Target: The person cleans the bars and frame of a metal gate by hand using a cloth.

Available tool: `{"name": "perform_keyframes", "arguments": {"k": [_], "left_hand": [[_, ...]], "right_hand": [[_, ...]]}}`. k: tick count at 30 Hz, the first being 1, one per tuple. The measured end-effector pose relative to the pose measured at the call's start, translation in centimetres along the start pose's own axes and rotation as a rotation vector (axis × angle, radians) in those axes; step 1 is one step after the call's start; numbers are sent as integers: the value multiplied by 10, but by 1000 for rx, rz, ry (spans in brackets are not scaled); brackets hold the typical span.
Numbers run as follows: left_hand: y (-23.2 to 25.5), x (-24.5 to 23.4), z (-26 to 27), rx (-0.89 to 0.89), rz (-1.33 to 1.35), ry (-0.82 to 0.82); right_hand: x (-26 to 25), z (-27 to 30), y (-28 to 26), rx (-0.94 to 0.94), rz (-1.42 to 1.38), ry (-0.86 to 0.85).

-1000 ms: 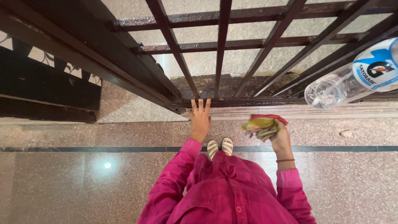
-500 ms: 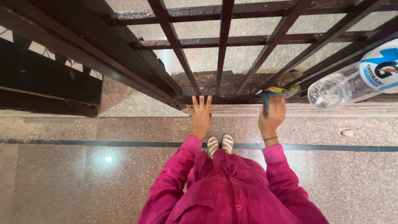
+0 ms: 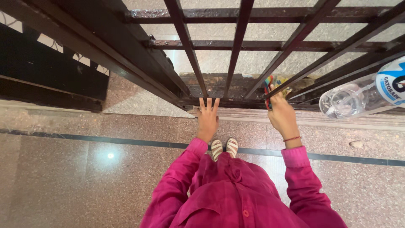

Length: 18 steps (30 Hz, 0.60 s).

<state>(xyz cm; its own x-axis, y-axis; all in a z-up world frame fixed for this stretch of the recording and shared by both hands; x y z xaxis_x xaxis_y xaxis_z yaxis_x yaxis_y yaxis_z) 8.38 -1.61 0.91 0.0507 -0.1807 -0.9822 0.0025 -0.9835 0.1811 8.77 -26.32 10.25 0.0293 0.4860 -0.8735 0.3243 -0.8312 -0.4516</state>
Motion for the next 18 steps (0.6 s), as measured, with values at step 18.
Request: {"name": "perform_keyframes", "arguments": {"k": [18], "left_hand": [[0, -5, -4, -24, -39, -106]], "right_hand": [[9, 5, -3, 64, -36, 96]]}}
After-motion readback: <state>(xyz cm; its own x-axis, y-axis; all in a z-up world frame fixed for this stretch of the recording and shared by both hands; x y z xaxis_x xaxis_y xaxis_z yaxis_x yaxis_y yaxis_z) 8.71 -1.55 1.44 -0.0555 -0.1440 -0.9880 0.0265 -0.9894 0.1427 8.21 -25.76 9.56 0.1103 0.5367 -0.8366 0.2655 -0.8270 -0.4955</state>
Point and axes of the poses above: each hand's wrist, its own z-axis away from the middle knuckle, its own x-axis out of the palm, y = z × x, the point moved 9 cm from there along -z, towards the middle knuckle, and after that the axes turned 14 degrees about -x, right-handed, at the moved point
